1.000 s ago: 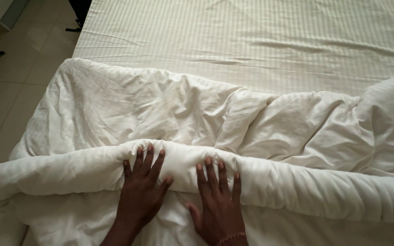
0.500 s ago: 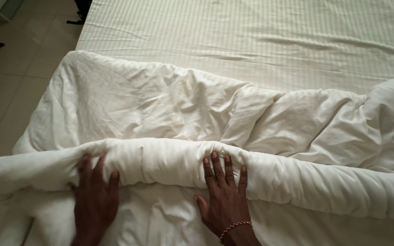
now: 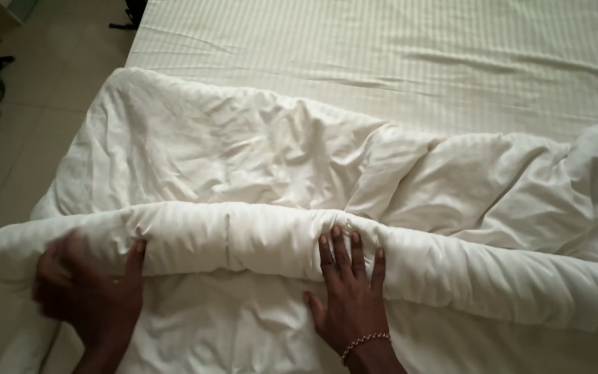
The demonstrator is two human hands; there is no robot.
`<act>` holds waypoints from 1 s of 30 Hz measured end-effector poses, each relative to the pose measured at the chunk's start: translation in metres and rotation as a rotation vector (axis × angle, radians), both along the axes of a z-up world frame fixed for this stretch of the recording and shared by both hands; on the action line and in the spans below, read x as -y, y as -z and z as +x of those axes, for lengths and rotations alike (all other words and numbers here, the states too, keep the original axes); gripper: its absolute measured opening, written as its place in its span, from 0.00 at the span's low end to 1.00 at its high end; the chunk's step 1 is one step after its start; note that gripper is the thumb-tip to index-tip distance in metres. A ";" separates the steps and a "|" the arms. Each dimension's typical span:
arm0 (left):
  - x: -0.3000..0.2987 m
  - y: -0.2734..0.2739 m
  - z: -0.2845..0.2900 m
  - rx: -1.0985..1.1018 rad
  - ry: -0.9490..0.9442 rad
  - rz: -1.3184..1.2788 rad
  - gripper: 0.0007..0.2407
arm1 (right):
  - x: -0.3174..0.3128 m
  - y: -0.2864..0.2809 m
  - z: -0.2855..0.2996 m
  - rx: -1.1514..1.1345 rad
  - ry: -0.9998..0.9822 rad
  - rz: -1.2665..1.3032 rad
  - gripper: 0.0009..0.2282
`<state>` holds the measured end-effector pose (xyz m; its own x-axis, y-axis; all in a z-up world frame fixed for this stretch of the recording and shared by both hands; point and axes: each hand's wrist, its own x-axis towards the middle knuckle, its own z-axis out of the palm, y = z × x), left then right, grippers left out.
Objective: The person rolls a white duvet or comforter tightly into a cylindrical shape on a bed. They use both hands to smooth the fabric and maintain the roll's shape as they work from one end to the other.
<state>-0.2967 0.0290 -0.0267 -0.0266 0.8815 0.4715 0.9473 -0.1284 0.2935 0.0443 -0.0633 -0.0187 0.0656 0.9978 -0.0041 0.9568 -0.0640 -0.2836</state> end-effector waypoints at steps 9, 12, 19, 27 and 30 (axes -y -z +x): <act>-0.051 0.015 -0.047 -0.169 0.031 -0.215 0.36 | 0.003 0.002 0.001 -0.004 -0.011 0.026 0.46; -0.077 0.041 -0.091 -0.362 0.343 -0.149 0.26 | 0.004 0.006 0.002 -0.003 -0.018 0.062 0.46; -0.094 0.053 -0.105 -0.196 0.437 -0.231 0.23 | 0.000 0.002 0.001 -0.045 -0.008 0.053 0.45; -0.036 -0.045 0.034 -0.242 0.081 -0.277 0.25 | 0.002 0.004 0.002 -0.059 -0.010 0.082 0.46; -0.021 -0.066 0.088 -0.170 0.196 -0.295 0.24 | 0.003 0.003 0.001 -0.072 -0.005 0.060 0.46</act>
<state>-0.2083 0.0495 0.0397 0.2124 0.9604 0.1803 0.9514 -0.2454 0.1860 0.0458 -0.0658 -0.0212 0.0627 0.9967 0.0516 0.9341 -0.0404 -0.3548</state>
